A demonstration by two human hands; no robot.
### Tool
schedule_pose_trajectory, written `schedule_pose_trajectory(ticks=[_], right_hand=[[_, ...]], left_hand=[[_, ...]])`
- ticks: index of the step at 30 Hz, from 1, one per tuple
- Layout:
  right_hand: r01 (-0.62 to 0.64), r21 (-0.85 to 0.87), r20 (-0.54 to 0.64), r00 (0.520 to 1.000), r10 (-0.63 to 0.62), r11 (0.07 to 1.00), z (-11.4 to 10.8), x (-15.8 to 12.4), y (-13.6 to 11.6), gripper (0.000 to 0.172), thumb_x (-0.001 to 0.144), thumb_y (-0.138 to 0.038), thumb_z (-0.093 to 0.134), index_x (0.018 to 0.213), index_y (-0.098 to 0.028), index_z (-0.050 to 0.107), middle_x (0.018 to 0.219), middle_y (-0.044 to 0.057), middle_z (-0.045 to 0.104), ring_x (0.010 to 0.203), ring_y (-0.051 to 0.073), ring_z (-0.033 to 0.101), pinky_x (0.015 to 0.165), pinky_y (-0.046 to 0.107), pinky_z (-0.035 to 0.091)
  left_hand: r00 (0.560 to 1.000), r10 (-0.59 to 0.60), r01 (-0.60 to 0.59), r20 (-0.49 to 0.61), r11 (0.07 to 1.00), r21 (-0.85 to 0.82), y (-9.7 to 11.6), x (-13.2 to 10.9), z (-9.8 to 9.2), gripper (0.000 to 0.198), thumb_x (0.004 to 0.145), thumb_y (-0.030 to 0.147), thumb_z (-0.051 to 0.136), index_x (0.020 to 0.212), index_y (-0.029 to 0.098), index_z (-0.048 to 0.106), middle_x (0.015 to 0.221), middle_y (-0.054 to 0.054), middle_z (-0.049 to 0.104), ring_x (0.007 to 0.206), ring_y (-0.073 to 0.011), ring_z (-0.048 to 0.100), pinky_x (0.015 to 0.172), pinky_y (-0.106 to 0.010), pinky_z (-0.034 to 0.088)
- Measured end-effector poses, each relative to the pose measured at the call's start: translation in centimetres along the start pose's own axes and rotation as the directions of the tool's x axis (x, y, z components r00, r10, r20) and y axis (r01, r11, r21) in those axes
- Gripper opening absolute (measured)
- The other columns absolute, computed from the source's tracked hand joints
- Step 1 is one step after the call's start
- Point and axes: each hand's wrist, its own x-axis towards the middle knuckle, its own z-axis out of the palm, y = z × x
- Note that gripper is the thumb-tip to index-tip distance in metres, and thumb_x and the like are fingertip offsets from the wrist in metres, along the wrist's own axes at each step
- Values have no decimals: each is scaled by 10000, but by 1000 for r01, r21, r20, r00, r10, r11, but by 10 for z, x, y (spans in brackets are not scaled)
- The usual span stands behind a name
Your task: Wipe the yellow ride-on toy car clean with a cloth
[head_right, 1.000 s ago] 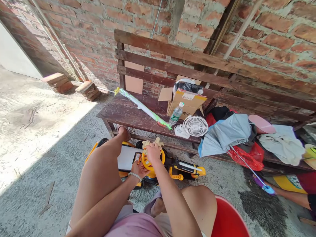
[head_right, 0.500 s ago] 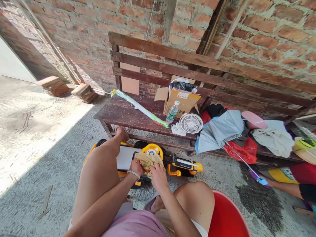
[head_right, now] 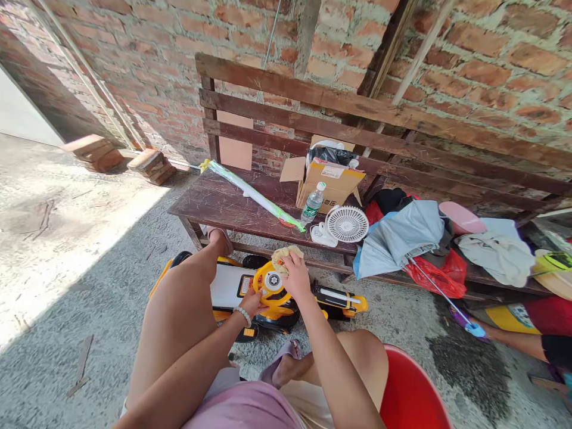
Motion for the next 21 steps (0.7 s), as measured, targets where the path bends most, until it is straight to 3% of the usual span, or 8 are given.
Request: schedule_pose_trajectory(ticks=[4, 8, 14, 17, 21], right_hand=[[-7, -62, 246, 969, 22, 998, 14, 12, -17, 754, 860, -108, 604, 1586, -311, 596, 1750, 50, 443, 1574, 319, 386, 1201, 477, 430], [-44, -92, 222, 973, 64, 995, 23, 1, -20, 722, 899, -108, 562, 1603, -270, 573, 1747, 77, 444, 1589, 312, 372, 1191, 448, 434], [-132, -191, 155, 974, 162, 973, 28, -44, -35, 561, 927, -99, 549, 1476, -162, 642, 1455, 167, 657, 1361, 316, 574, 1103, 395, 481], [-140, -211, 171, 969, 178, 967, 33, -70, -41, 492, 928, -91, 552, 1399, -164, 674, 1370, 174, 683, 1297, 318, 609, 1056, 381, 498], [-133, -177, 203, 965, 168, 975, 41, -98, -43, 488, 894, -91, 604, 1360, -209, 692, 1399, 159, 661, 1233, 299, 658, 1012, 357, 522]], left_hand=[[1000, -20, 20, -17, 1000, -2, 4, -6, 2, 654, 941, 475, 770, 1477, 206, 510, 1400, -200, 706, 1132, -338, 781, 913, -458, 691], [999, -10, 9, -32, 1000, -10, 6, -9, 2, 651, 929, 486, 796, 1458, 210, 535, 1413, -208, 700, 1205, -357, 757, 917, -455, 695], [999, -21, 20, -47, 1000, -22, 5, -9, 2, 527, 951, 453, 770, 1366, 206, 559, 1328, -199, 729, 1102, -322, 785, 859, -407, 700], [999, -17, 15, -48, 999, -36, 5, -8, 3, 428, 978, 404, 730, 1321, 213, 560, 1264, -169, 744, 1038, -284, 797, 844, -382, 695], [999, 13, -15, -40, 999, -52, 2, -7, 5, 415, 983, 398, 711, 1314, 213, 542, 1163, -140, 764, 968, -254, 806, 838, -388, 691]])
